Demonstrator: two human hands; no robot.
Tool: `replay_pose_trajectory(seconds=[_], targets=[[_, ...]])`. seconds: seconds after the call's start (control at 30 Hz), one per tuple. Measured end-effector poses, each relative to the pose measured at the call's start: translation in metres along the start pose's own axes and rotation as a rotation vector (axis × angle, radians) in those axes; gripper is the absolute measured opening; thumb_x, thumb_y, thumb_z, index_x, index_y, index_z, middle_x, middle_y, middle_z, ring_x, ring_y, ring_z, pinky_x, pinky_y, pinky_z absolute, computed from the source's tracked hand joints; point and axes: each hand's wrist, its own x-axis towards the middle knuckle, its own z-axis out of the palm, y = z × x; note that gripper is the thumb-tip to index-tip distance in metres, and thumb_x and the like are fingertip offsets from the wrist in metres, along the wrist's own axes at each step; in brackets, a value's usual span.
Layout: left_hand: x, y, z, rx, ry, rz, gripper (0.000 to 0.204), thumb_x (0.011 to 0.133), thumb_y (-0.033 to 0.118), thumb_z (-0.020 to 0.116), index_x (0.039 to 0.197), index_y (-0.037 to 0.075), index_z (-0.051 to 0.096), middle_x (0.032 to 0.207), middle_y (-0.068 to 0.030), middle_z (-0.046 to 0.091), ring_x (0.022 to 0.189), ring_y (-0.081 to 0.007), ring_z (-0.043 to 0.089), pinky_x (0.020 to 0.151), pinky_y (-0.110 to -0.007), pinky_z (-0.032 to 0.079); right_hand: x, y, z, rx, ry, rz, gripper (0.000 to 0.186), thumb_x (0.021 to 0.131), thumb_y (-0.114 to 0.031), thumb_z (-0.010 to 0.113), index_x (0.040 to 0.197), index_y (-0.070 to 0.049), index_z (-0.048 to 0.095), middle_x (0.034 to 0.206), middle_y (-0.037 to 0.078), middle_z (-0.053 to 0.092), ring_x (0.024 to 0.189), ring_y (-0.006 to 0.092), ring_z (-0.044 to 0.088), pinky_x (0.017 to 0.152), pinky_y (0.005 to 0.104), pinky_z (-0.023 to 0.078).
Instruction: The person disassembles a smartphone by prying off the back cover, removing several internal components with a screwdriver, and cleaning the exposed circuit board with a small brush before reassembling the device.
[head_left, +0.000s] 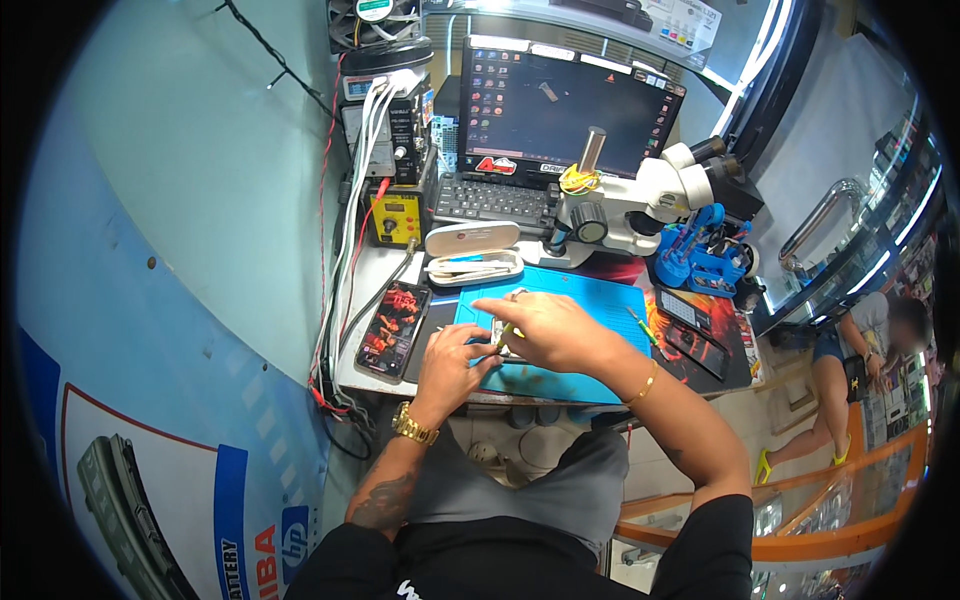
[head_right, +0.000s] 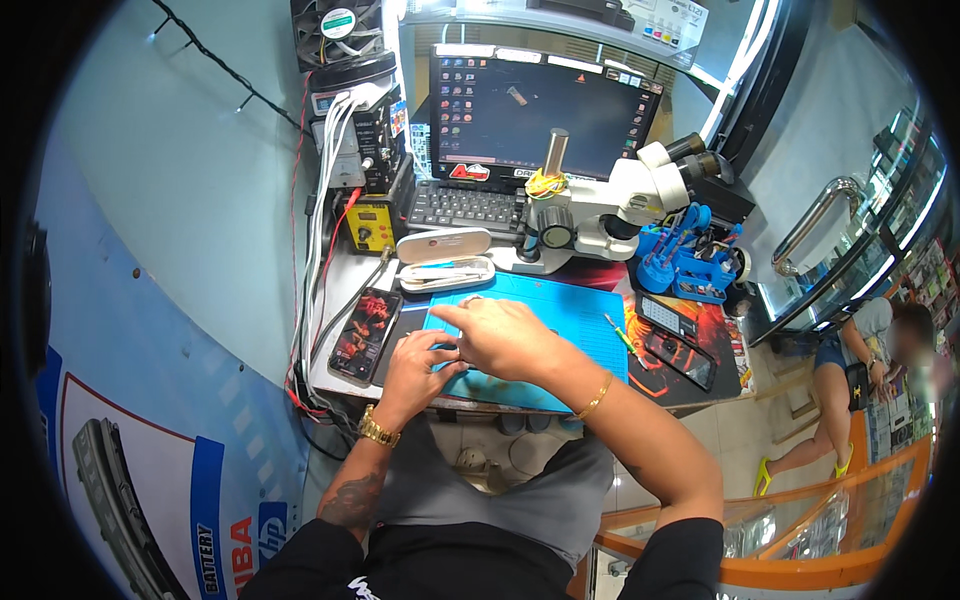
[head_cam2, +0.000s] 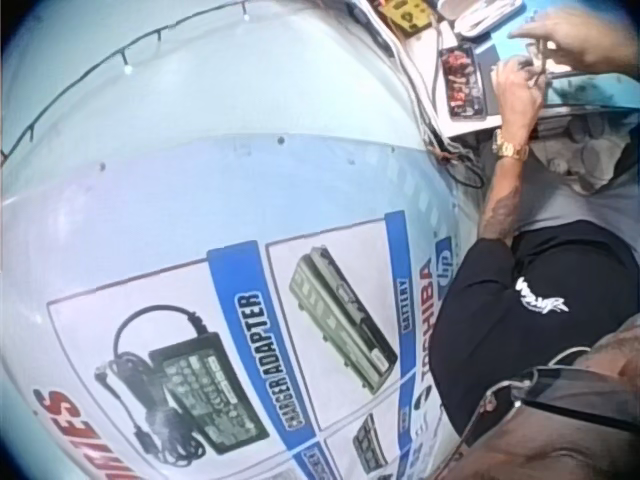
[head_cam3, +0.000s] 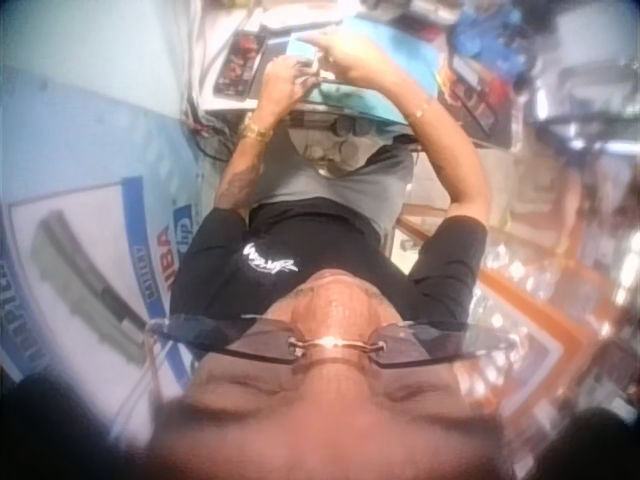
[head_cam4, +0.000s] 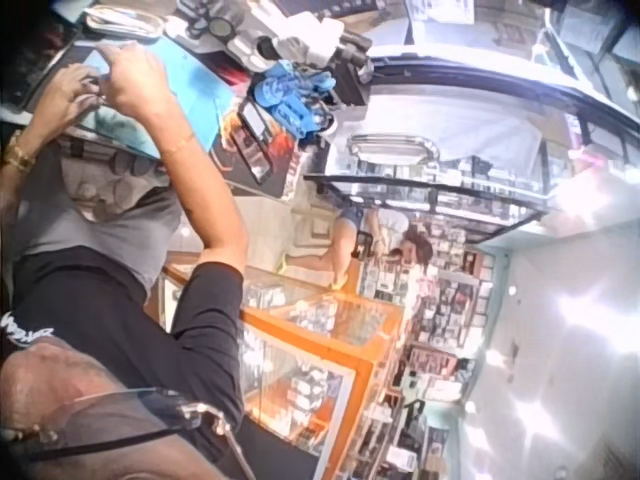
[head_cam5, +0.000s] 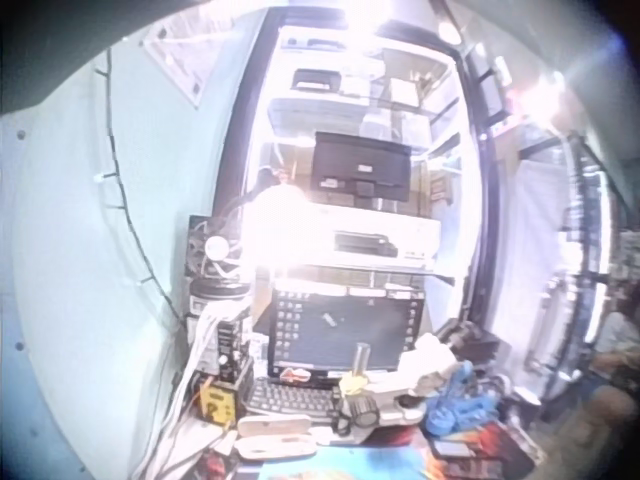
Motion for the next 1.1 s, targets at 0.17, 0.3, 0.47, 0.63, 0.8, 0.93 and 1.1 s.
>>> replay_pose_trajectory(seconds=[0.17,0.3,0.47,0.63,0.8,0.93,1.1], targets=[[-0.004,0.014,-0.007,0.048,0.043,-0.038,0.023,0.082,0.022,0.083,0.099,0.008,0.078,0.115,-0.0039,0.072,0.116,-0.027,0.063,0.098,-0.043,0.046,-0.002,-0.004,0.0,0.033,-0.011,0.018,0.04,0.096,-0.021,0.066,0.135,-0.015,0.062,0.095,0.016,0.074,0.096,0.0372,0.07,0.082,0.0482,0.055],[-0.019,0.038,-0.032,0.207,0.234,-0.15,0.028,0.08,0.022,0.084,0.103,0.007,0.077,0.115,-0.0057,0.07,0.111,-0.0273,0.062,0.094,-0.044,0.045,-0.002,-0.005,-0.005,0.018,-0.022,0.07,0.037,0.093,-0.019,0.069,0.13,-0.014,0.065,0.097,0.018,0.074,0.094,0.0387,0.07,0.082,0.0498,0.054],[-0.05,0.046,-0.073,0.446,0.439,-0.423,0.044,0.08,0.024,0.085,0.117,0.006,0.069,0.12,-0.011,0.065,0.114,-0.0317,0.058,0.098,-0.046,0.043,-0.005,0.005,0.001,0.063,0.064,0.023,0.032,0.094,-0.018,0.069,0.125,-0.011,0.067,0.095,0.019,0.074,0.093,0.0392,0.069,0.08,0.0509,0.054],[-0.078,0.023,-0.083,0.504,0.439,-0.431,0.056,0.076,0.033,0.089,0.118,0.005,0.065,0.13,-0.0165,0.058,0.12,-0.0366,0.053,0.104,-0.049,0.041,0.003,-0.003,0.001,0.081,0.0,0.082,0.034,0.094,-0.02,0.069,0.126,-0.013,0.065,0.098,0.017,0.074,0.099,0.0393,0.068,0.082,0.0506,0.055],[-0.079,0.018,-0.08,0.55,0.381,-0.431,0.053,0.078,0.037,0.087,0.116,0.005,0.065,0.13,-0.0173,0.058,0.12,-0.0377,0.052,0.103,-0.048,0.041,0.001,-0.005,0.001,0.066,0.04,0.058,0.031,0.094,-0.019,0.069,0.123,-0.012,0.066,0.095,0.017,0.073,0.094,0.0393,0.068,0.079,0.0509,0.054],[-0.075,0.015,-0.073,0.604,0.295,-0.446,0.063,0.079,0.044,0.085,0.127,0.008,0.065,0.139,-0.0187,0.053,0.127,-0.0374,0.048,0.105,-0.05,0.039,0.001,-0.004,0.001,0.1,0.034,0.07,0.03,0.093,-0.019,0.069,0.123,-0.012,0.066,0.095,0.017,0.073,0.094,0.039,0.068,0.079,0.0512,0.054],[-0.049,0.015,-0.065,0.681,0.192,-0.407,0.094,0.079,0.056,0.081,0.155,0.013,0.047,0.157,-0.0217,0.038,0.141,-0.0374,0.038,0.111,-0.053,0.033,0.005,-0.001,0.006,0.048,0.047,0.061,0.029,0.094,-0.019,0.068,0.123,-0.013,0.067,0.089,0.016,0.073,0.089,0.038,0.07,0.074,0.0508,0.054]])
